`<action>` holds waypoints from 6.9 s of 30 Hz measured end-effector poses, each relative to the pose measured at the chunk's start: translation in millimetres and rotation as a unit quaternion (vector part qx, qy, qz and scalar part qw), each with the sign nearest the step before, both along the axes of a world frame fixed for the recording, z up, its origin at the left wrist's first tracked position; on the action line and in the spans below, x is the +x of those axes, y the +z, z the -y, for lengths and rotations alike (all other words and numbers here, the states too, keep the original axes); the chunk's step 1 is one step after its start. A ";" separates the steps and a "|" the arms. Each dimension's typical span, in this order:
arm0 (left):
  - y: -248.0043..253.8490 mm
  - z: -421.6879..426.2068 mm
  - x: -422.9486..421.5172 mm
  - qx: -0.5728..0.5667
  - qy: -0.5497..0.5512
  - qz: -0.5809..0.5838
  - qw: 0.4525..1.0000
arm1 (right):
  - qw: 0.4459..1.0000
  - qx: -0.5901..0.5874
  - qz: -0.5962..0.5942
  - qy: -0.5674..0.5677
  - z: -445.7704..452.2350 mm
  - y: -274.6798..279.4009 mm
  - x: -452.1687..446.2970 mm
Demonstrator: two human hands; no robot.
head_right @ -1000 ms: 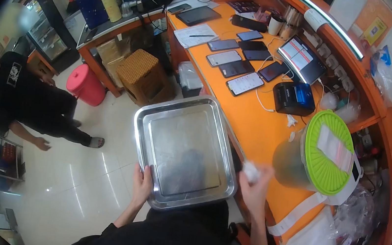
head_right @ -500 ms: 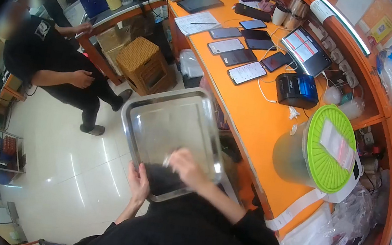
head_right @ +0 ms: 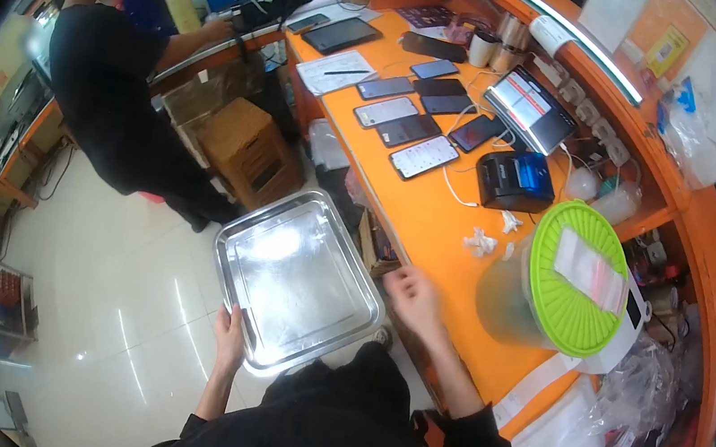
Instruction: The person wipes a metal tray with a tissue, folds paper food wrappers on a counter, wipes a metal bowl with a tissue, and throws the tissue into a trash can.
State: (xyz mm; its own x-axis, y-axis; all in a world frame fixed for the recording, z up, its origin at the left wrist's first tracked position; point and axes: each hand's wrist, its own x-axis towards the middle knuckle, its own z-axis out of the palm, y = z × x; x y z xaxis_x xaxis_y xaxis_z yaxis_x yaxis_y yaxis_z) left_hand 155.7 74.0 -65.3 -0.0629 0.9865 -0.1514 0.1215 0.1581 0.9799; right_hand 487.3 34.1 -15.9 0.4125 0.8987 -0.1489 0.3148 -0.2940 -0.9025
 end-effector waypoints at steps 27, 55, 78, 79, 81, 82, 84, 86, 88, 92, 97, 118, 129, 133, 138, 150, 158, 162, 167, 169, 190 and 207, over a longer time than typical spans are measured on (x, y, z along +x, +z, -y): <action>101.8 -60.1 136.3 0.107 -0.312 -0.236 0.914 | 0.775 0.420 0.422 -0.212 -47.7 335.2 312.7; 181.2 -59.0 103.1 0.137 -0.209 -0.155 0.956 | 0.805 0.402 0.363 0.243 -23.4 171.0 11.4; 184.6 9.1 57.3 0.243 -0.085 -0.266 0.929 | 0.904 0.395 0.126 0.109 -86.5 88.6 -129.8; 184.0 9.5 55.1 0.247 -0.075 -0.266 0.929 | 0.909 0.380 0.133 0.105 -89.8 83.5 -124.3; 193.5 14.1 59.5 0.234 -0.070 -0.249 0.937 | 0.920 0.348 0.147 0.103 -95.0 75.0 -113.2; 195.7 15.7 59.2 0.229 -0.064 -0.250 0.939 | 0.925 0.318 0.173 0.114 -100.9 63.3 -107.0; 202.1 17.3 58.4 0.232 -0.057 -0.252 0.938 | 0.936 0.303 0.145 0.105 -112.7 35.7 -92.6; 205.7 23.1 55.7 0.239 -0.054 -0.254 0.936 | 0.942 0.302 0.106 0.102 -119.3 19.0 -81.6; 206.4 25.2 53.4 0.225 -0.043 -0.247 0.942 | 0.942 0.314 0.057 0.102 -123.0 14.5 -74.7; 209.0 29.6 57.3 0.263 -0.045 -0.278 0.923 | 0.918 0.372 0.076 0.118 -117.8 33.8 -85.2; 202.4 17.9 66.8 0.270 -0.005 -0.287 0.919 | 0.861 0.465 0.042 0.202 -73.7 83.6 -152.9; 213.5 39.6 47.2 0.267 0.037 -0.203 0.941 | 0.944 0.315 0.023 0.098 -90.3 19.4 -104.2; 180.0 11.4 44.7 0.220 0.183 -0.020 0.958 | 0.817 0.425 0.199 0.336 8.5 68.6 -180.5; 160.8 14.1 41.3 0.144 0.265 0.082 0.950 | 0.755 0.502 0.236 0.350 10.6 47.3 -166.6; 136.3 18.9 25.1 0.095 0.246 0.115 0.958 | 0.657 0.583 0.304 0.368 4.1 24.4 -140.7; 147.5 37.8 13.6 0.151 0.265 0.062 0.950 | 0.850 0.434 0.144 0.262 -0.2 66.3 -112.5; 168.7 66.3 35.6 0.213 0.220 0.051 0.951 | 0.855 0.310 0.231 0.345 3.3 58.1 -141.5; 182.2 77.2 43.9 0.212 0.176 0.046 0.960 | 0.923 0.250 0.143 0.256 -32.6 36.6 -115.4; 182.7 91.2 32.9 0.229 0.154 -0.024 0.961 | 0.961 0.196 -0.085 0.176 -61.7 -3.4 -100.8; 188.4 92.3 30.3 0.202 0.138 0.014 0.969 | 0.978 0.175 -0.080 0.084 -65.0 -20.8 -100.9; 167.8 64.9 7.2 0.209 0.030 -0.150 0.966 | 0.835 0.486 0.051 0.252 -46.8 107.9 -156.7; 175.9 54.3 12.2 0.231 0.053 -0.107 0.966 | 0.926 0.375 -0.020 -0.036 -102.9 6.3 -68.5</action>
State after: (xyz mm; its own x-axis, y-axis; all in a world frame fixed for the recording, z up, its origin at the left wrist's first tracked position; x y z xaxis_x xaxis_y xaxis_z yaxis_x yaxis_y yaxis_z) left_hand 167.9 19.7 110.5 -0.1494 0.9319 0.3304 0.3356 -0.2665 0.9035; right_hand 418.8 137.0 -9.6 0.4825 0.7264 0.4895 0.2806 0.4012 -0.8720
